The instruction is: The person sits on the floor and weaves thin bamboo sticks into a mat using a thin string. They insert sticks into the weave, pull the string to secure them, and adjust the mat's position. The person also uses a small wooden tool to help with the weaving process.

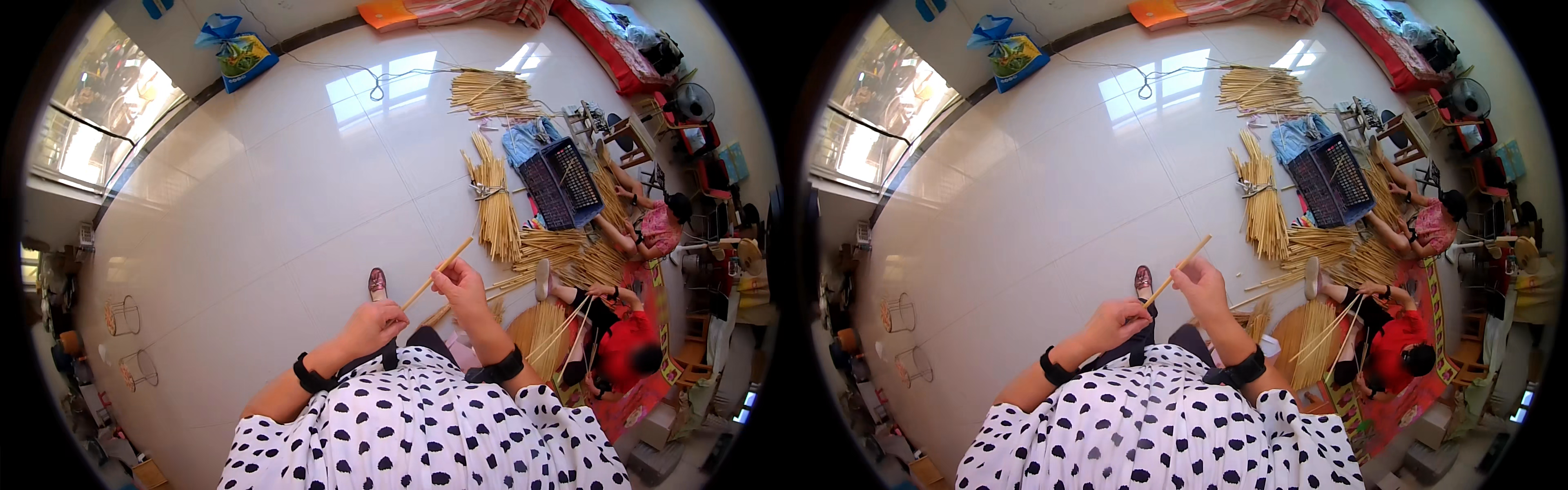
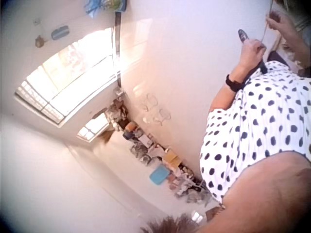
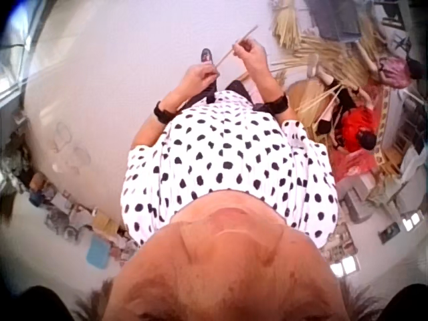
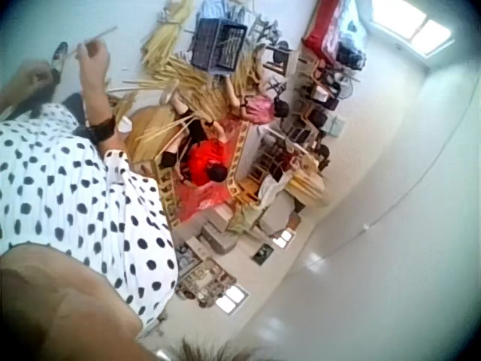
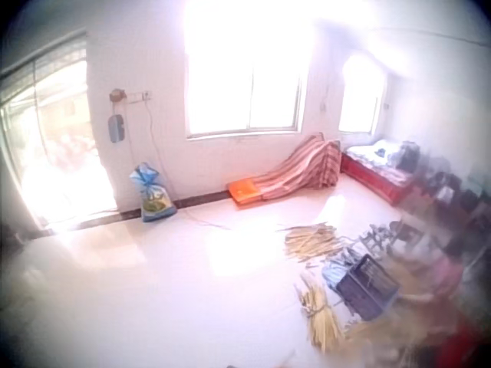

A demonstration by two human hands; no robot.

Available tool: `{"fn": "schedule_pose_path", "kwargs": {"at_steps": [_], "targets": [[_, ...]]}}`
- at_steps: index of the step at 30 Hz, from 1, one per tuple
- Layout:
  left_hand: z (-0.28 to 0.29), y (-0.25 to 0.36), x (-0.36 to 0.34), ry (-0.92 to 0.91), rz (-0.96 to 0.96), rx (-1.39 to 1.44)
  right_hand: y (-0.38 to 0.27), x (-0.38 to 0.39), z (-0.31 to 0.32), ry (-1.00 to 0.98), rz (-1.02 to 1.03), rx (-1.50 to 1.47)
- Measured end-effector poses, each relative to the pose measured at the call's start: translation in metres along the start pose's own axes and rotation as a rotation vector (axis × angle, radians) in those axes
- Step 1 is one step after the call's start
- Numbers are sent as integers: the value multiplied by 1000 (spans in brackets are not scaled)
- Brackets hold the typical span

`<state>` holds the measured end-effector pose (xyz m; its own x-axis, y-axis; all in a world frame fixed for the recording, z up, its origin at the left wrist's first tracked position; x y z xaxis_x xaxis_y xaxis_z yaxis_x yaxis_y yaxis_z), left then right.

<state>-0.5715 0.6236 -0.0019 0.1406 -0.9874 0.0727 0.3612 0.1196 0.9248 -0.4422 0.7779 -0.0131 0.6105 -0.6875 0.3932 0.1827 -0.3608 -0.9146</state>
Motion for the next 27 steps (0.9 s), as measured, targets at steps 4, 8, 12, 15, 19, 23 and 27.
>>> {"fn": "schedule_pose_path", "kwargs": {"at_steps": [4,8,12,15,19,23,27], "targets": [[38,-2,-85,-67,-2,-11,-39,-68,10,59,25,-122],[62,-1,-160,-151,10,-11,-67,-129,31,106,5,-187],[69,-2,-237,-181,57,9,-86,-200,60,106,-36,-196],[67,-15,-290,-213,66,-45,-87,-251,84,65,-58,-214],[58,-19,-363,-185,241,66,-99,-316,132,69,-73,-172],[49,-17,-425,-240,205,76,-111,-352,174,131,-153,-155],[48,-18,-480,-274,183,84,-115,-383,207,241,-214,-180]]}}
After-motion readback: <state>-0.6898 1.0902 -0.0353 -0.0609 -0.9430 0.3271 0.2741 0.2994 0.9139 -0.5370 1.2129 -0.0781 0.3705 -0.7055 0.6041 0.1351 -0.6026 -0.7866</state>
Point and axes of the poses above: each hand's wrist, its own x-axis away from the middle knuckle, its own z-axis out of the back of the hand, y = z × x, the point moved 1 cm from there along -x, towards the middle knuckle, and after that the axes turned 1 degree about y, right-handed, at the moved point
